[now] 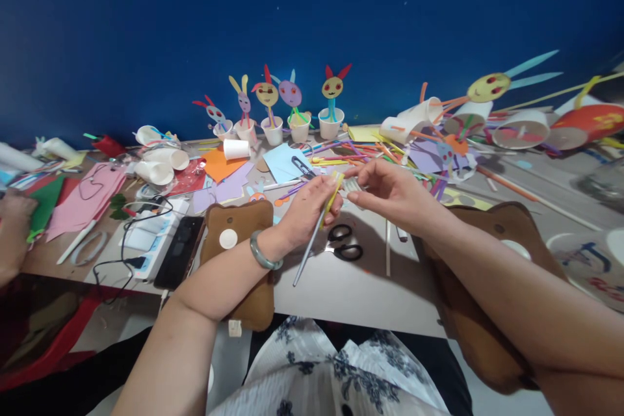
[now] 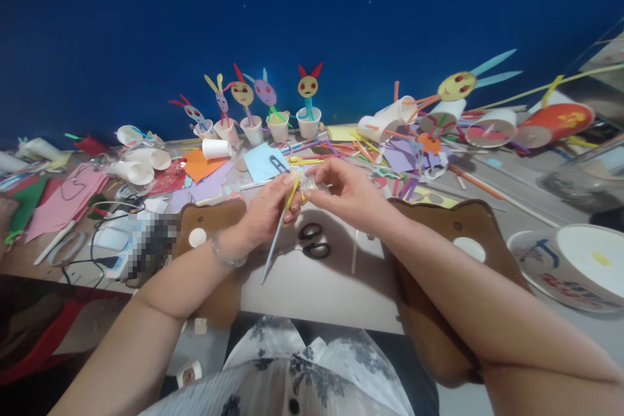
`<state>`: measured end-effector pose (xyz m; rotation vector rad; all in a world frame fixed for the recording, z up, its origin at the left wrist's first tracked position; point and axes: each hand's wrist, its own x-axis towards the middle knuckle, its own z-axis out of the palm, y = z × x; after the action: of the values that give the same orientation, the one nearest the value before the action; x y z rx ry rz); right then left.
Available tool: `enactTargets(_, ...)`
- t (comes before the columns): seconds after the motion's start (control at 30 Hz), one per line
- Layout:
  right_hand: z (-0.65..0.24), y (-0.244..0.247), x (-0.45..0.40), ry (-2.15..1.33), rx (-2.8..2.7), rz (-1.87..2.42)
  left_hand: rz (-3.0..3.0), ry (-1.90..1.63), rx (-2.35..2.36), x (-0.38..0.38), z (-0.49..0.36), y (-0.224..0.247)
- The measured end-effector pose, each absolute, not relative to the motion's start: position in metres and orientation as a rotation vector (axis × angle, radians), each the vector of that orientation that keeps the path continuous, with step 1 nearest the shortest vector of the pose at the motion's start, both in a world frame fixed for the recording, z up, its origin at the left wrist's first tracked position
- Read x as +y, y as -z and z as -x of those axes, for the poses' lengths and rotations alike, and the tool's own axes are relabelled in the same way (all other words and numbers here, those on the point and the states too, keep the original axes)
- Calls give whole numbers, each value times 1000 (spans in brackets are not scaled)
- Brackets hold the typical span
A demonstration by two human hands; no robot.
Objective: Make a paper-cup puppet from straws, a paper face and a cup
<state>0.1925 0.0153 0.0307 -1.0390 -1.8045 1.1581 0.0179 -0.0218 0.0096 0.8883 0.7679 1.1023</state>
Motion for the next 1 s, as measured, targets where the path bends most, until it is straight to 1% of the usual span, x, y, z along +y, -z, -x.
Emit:
enactTargets(0.53, -196, -29, 20, -1023, -1922, 1061, -952, -1193, 808, -20, -17, -5)
enactTargets(0.83, -197, -31, 20, -1046, -1970, 997, -910, -1199, 825, -20, -16, -10)
enactTargets(1.0, -197, -36, 19, -940, -2078, 966, -952, -1287, 877, -19, -15, -10)
